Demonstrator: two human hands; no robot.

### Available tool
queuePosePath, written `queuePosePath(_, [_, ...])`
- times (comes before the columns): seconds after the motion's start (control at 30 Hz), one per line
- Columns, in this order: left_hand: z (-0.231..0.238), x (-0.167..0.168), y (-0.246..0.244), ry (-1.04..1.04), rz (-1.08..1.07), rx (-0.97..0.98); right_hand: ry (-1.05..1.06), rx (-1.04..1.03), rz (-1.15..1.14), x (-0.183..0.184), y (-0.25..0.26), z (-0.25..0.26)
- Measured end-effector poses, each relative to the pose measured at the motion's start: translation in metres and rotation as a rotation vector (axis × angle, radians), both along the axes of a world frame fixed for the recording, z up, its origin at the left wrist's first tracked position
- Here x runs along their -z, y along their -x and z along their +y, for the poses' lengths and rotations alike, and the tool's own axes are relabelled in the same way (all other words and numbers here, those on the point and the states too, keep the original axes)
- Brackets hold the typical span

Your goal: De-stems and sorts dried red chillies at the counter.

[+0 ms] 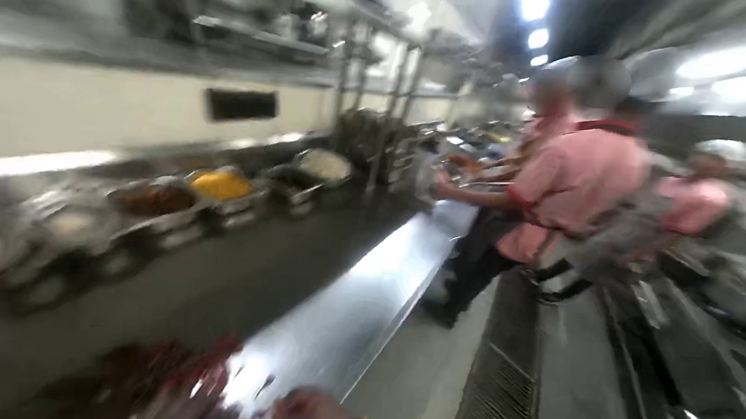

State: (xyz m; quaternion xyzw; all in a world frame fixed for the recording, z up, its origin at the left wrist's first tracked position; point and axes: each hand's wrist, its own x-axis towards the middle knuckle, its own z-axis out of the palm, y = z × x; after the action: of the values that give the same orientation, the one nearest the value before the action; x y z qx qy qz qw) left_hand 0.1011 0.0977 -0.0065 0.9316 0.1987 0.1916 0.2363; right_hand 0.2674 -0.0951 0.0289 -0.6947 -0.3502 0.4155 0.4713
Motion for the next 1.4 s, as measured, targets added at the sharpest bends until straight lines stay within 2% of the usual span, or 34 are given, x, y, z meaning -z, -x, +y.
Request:
queuePosePath(0.07, [-0.009, -0.027, -0.001, 0.26, -0.15, -0.134, 0.106, 0.061, 0.181, -0.024, -0.001, -0.005])
queuePosePath(0.13, [-0.014, -0.059, 0.008, 0.726, -0.169, -0.302, 0.127, 0.107, 0.324, -0.022, 0.004, -0.006])
queuePosePath(0.2, [-0.019, -0.09, 0.021, 1.108, -0.25, -0.359, 0.067, 0.143, 0.4, -0.015, 0.007, -0.003])
queuePosePath(0.27, [-0.021, -0.108, 0.024, 1.332, -0.39, -0.415, 0.052, 0.15, 0.416, -0.01, 0.009, 0.005])
queuePosePath(0.33, [-0.022, -0.11, 0.023, 1.428, -0.473, -0.461, 0.078, 0.123, 0.391, -0.008, 0.012, 0.017])
queuePosePath(0.4, [-0.026, -0.099, 0.027, 1.427, -0.504, -0.446, 0.091, 0.062, 0.371, -0.003, 0.017, 0.037])
queuePosePath(0.5, [-0.037, -0.077, 0.031, 1.429, -0.515, -0.415, 0.107, -0.135, 0.247, -0.007, 0.031, 0.055])
queuePosePath(0.6, [-0.044, -0.075, 0.037, 1.443, -0.479, -0.341, 0.102, -0.206, 0.216, -0.007, 0.046, 0.071])
queuePosePath(0.67, [-0.041, -0.074, 0.041, 1.4, -0.449, -0.34, 0.09, -0.212, 0.275, -0.008, 0.049, 0.071])
queuePosePath(0.77, [-0.031, -0.074, 0.051, 1.22, -0.279, -0.355, 0.081, -0.137, 0.422, -0.002, 0.047, 0.072])
queuePosePath(0.9, [-0.017, -0.042, 0.052, 1.102, -0.014, -0.199, 0.086, -0.079, 0.512, 0.004, 0.043, 0.075])
queuePosePath(0.97, [-0.02, -0.039, 0.054, 0.944, 0.103, -0.163, 0.067, -0.064, 0.335, 0.008, 0.044, 0.071])
queuePosePath(1.07, [-0.019, -0.047, 0.054, 0.466, 0.421, -0.151, -0.062, -0.044, -0.241, 0.012, 0.038, 0.064])
queuePosePath(1.17, [-0.02, -0.058, 0.052, 0.281, 0.662, -0.114, -0.11, -0.322, -0.793, -0.001, 0.031, 0.06])
queuePosePath(1.2, [-0.021, -0.059, 0.051, 0.267, 0.683, -0.092, -0.068, -0.443, -0.903, -0.007, 0.032, 0.062])
queuePosePath(1.27, [-0.023, -0.058, 0.053, 0.322, 0.624, -0.068, 0.025, -0.603, -0.951, -0.011, 0.036, 0.067])
queuePosePath(1.33, [-0.026, -0.057, 0.061, 0.493, 0.431, -0.099, 0.053, -0.657, -0.936, -0.011, 0.038, 0.07])
queuePosePath(1.4, [-0.033, -0.058, 0.072, 0.735, 0.134, -0.15, 0.033, -0.685, -0.906, -0.005, 0.037, 0.067])
